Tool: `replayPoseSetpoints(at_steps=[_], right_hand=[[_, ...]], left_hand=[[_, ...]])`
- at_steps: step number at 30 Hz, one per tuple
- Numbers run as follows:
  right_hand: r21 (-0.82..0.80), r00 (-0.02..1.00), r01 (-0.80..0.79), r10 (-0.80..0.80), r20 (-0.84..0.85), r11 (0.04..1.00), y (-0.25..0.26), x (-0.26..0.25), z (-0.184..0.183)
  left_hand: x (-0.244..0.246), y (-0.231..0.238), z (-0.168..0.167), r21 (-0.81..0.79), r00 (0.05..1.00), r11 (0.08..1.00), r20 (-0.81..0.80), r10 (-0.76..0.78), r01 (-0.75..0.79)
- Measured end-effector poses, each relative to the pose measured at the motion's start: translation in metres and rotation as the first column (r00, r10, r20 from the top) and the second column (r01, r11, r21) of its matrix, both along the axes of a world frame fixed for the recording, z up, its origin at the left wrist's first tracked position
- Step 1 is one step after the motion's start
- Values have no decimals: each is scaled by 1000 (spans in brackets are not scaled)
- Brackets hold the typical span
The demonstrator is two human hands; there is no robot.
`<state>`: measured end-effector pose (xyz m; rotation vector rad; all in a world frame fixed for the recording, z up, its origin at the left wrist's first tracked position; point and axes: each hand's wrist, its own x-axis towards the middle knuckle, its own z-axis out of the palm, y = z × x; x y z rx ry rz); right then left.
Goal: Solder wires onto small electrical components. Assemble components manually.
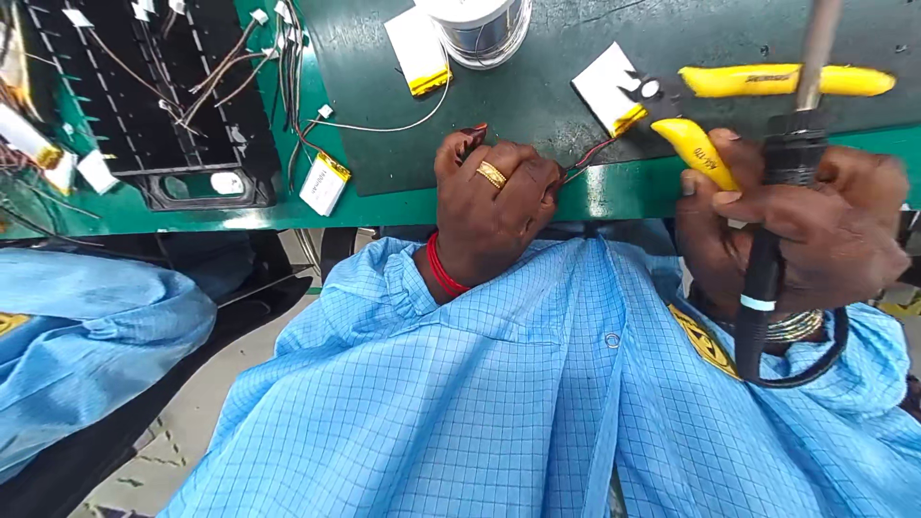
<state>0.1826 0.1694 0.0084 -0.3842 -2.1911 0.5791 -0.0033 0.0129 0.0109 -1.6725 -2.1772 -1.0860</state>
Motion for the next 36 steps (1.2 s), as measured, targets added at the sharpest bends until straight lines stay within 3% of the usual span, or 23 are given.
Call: replayPoseSetpoints(at_steps=[10,16,21,25,29,32,36], right_hand=[[-1,980,183,-183,79,983,31,5,-15],[1,979,179,-178,97,984,30,3,-10],[-165,997,70,-74,-13,984,33,10,-1],[-219,1000,18,-22,-15,976,38,15,15],[-111,980,125,-141,-143,986,63,25,41],[-159,937,210,-245,-251,965,87,31,71],[-224,888,321,-375,-268,920,125,35,122]], left_hand=[[2,-3,-3,10,993,1000,-115,16,-15],[2,-2,-3,19,992,999,-121,29,-27],[2,-2,-2,1,995,1000,-100,23,-23],[1,-4,0,-27,999,999,-24,21,-22],[0,-3,1,-44,996,999,86,6,-3],[0,-2,2,-72,993,997,114,13,-5],[-1,-2,3,-85,996,996,82,-25,32]])
